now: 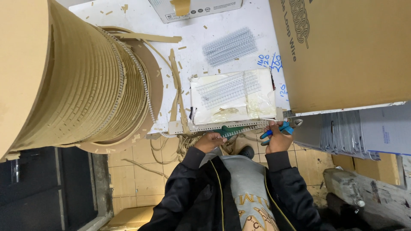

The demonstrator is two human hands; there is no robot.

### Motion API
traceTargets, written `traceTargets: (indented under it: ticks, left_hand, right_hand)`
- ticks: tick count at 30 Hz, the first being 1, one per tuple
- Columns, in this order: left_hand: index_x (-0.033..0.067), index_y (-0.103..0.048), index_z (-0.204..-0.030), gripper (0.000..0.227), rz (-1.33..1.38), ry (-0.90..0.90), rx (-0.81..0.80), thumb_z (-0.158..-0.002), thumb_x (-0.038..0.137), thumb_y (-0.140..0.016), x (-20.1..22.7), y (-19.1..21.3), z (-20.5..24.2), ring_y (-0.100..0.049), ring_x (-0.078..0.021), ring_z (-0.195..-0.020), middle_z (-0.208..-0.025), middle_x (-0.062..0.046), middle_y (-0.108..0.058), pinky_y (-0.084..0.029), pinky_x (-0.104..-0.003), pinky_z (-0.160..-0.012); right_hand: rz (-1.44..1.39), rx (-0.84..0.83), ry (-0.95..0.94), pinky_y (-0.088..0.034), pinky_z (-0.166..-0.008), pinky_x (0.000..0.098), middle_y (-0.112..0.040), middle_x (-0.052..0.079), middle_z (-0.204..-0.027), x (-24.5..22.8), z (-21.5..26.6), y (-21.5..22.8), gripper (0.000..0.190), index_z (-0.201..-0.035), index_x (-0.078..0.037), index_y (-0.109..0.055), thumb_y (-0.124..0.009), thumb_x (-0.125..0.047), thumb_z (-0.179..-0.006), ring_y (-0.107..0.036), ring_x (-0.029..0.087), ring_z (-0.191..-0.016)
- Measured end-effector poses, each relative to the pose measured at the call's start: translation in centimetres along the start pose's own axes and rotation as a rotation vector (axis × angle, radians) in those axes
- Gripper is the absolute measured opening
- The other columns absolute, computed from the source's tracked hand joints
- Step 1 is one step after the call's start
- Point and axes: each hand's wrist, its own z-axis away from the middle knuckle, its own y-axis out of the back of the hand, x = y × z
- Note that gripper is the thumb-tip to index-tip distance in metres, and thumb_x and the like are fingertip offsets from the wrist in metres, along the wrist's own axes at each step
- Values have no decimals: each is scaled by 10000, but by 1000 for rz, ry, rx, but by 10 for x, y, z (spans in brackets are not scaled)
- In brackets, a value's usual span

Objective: The person uses blue-handled pliers to cut a long, coiled metal wire into smaller segments. The person repeatedly pulls the wire from a large spool, positions it over a white box, and cuts it. The cut wire pieces are placed on the white box.

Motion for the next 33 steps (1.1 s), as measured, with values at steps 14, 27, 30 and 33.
traceTargets:
  ticks: [14, 27, 30, 33]
  left_hand:
    - [160, -696, -748, 408, 106, 138, 370, -1087, 389, -689, 4, -30, -10, -459, -90, -462, -535, -18, -546, -424, -288, -497]
    - [179, -598, -728, 471, 0, 168, 451, -1131, 422, -572, 23, -46, -5, -403, -88, -498, -544, -17, -494, -420, -283, -528]
    - [174, -605, -717, 461, -87, 187, 485, -1111, 410, -563, 46, -49, -5, -440, -96, -500, -539, -23, -525, -430, -291, -527]
    - [191, -626, -703, 445, -30, 205, 475, -1092, 402, -581, 42, -50, -12, -435, -69, -465, -515, 13, -524, -413, -243, -472]
  right_hand:
    - [-59, 42, 17, -731, -683, 424, -717, 96, -773, 4, -3, 3, 182, -963, -109, -704, -826, 25, -947, -761, 225, -647]
    - [-10, 64, -25, -737, -650, 425, -719, 115, -750, 26, -30, 11, 153, -933, -97, -692, -819, -17, -965, -794, 235, -643]
    - [19, 40, -24, -733, -631, 404, -693, 95, -737, 17, -19, 6, 176, -905, -111, -672, -814, -48, -987, -775, 217, -633]
    - [73, 27, -8, -692, -535, 392, -622, 78, -682, -19, 19, -5, 244, -855, -132, -644, -825, -141, -1019, -732, 209, -586]
